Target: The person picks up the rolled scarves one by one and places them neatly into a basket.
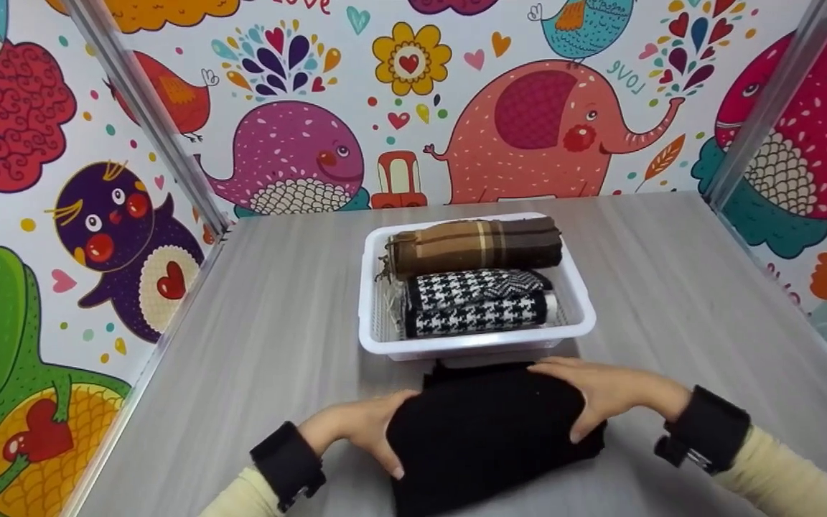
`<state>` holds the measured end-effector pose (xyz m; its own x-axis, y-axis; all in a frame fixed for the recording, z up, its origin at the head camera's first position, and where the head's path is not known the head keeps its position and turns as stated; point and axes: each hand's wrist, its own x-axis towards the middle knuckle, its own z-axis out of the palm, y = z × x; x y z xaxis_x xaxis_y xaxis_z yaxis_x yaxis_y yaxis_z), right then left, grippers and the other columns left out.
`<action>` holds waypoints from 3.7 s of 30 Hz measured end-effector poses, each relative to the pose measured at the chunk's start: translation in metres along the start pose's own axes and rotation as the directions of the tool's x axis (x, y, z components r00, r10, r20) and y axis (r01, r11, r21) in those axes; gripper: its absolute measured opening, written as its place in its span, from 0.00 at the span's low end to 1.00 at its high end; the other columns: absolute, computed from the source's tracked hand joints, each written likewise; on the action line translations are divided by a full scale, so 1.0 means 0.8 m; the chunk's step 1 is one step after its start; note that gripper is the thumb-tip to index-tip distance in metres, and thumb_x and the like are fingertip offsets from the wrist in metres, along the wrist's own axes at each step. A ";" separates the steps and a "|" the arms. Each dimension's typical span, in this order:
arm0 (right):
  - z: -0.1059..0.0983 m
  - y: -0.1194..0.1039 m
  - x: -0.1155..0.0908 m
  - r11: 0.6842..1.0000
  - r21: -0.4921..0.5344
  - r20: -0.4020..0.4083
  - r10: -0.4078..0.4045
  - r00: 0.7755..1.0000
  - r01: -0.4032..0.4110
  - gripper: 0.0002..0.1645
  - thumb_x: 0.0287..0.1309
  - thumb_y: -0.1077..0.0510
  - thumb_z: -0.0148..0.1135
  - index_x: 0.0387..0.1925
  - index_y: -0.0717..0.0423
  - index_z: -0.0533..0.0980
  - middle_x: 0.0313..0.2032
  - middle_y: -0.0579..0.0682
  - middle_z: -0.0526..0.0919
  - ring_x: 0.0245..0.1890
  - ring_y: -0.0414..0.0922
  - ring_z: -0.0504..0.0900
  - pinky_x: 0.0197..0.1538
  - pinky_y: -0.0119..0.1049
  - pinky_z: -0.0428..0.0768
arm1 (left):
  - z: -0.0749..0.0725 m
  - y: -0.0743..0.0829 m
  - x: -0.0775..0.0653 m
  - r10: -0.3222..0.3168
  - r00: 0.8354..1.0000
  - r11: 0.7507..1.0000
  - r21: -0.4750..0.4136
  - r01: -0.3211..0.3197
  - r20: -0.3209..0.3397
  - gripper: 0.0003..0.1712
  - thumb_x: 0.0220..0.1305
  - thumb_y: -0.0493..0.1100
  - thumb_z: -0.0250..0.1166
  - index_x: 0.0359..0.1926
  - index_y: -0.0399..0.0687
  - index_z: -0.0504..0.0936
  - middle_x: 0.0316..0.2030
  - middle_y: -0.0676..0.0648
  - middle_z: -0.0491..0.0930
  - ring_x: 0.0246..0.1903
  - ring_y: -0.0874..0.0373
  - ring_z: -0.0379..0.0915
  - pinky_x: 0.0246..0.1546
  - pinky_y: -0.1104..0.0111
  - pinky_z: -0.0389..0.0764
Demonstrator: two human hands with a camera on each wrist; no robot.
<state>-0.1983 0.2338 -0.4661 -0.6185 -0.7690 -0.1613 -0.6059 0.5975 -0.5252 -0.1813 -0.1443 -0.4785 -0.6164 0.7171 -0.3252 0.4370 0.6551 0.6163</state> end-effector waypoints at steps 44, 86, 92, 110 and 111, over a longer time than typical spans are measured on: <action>-0.049 -0.029 -0.046 0.500 0.866 -0.150 0.208 0.967 0.027 0.44 0.52 0.60 0.59 0.66 0.66 0.48 0.52 0.44 0.75 0.49 0.42 0.75 0.51 0.36 0.73 | -0.067 0.076 -0.024 -0.262 0.892 0.744 -0.666 -0.057 -0.369 0.42 0.39 0.32 0.58 0.61 0.25 0.58 0.49 0.37 0.71 0.41 0.53 0.70 0.45 0.64 0.74; -0.168 -0.025 0.076 0.974 -0.217 -0.186 0.027 0.982 -0.068 0.47 0.46 0.53 0.66 0.67 0.47 0.56 0.67 0.59 0.54 0.65 0.59 0.51 0.60 0.67 0.46 | -0.178 0.090 0.084 0.034 0.901 0.910 0.386 0.151 -0.433 0.55 0.46 0.63 0.67 0.70 0.55 0.50 0.65 0.39 0.57 0.60 0.39 0.57 0.58 0.45 0.59; -0.157 -0.012 0.090 0.976 -0.212 -0.129 0.024 0.991 -0.052 0.52 0.39 0.48 0.72 0.67 0.47 0.56 0.64 0.62 0.58 0.62 0.60 0.55 0.57 0.62 0.60 | -0.157 0.084 0.099 -0.072 0.935 0.875 0.427 0.226 -0.347 0.55 0.44 0.62 0.69 0.68 0.57 0.50 0.59 0.36 0.61 0.54 0.39 0.63 0.51 0.49 0.68; -0.131 -0.018 0.114 0.929 -0.343 -0.237 0.055 0.970 -0.137 0.52 0.40 0.43 0.70 0.66 0.43 0.56 0.60 0.59 0.64 0.59 0.59 0.60 0.50 0.66 0.65 | -0.163 0.038 0.100 0.045 0.935 0.888 0.442 0.124 -0.352 0.55 0.42 0.53 0.74 0.67 0.58 0.51 0.58 0.39 0.62 0.54 0.42 0.61 0.49 0.48 0.69; -0.130 -0.019 0.116 0.928 -0.344 -0.245 0.056 0.968 -0.141 0.52 0.40 0.42 0.70 0.67 0.43 0.56 0.60 0.59 0.64 0.59 0.59 0.60 0.50 0.66 0.65 | -0.164 0.036 0.099 0.054 0.933 0.891 0.440 0.116 -0.356 0.55 0.41 0.53 0.74 0.67 0.58 0.51 0.57 0.39 0.62 0.54 0.42 0.61 0.49 0.48 0.68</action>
<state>-0.2987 0.1775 -0.3860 -0.7554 -0.6550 0.0190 -0.6473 0.7413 -0.1773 -0.3035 -0.0995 -0.3927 -0.7846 0.6199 -0.0144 0.6057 0.7713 0.1956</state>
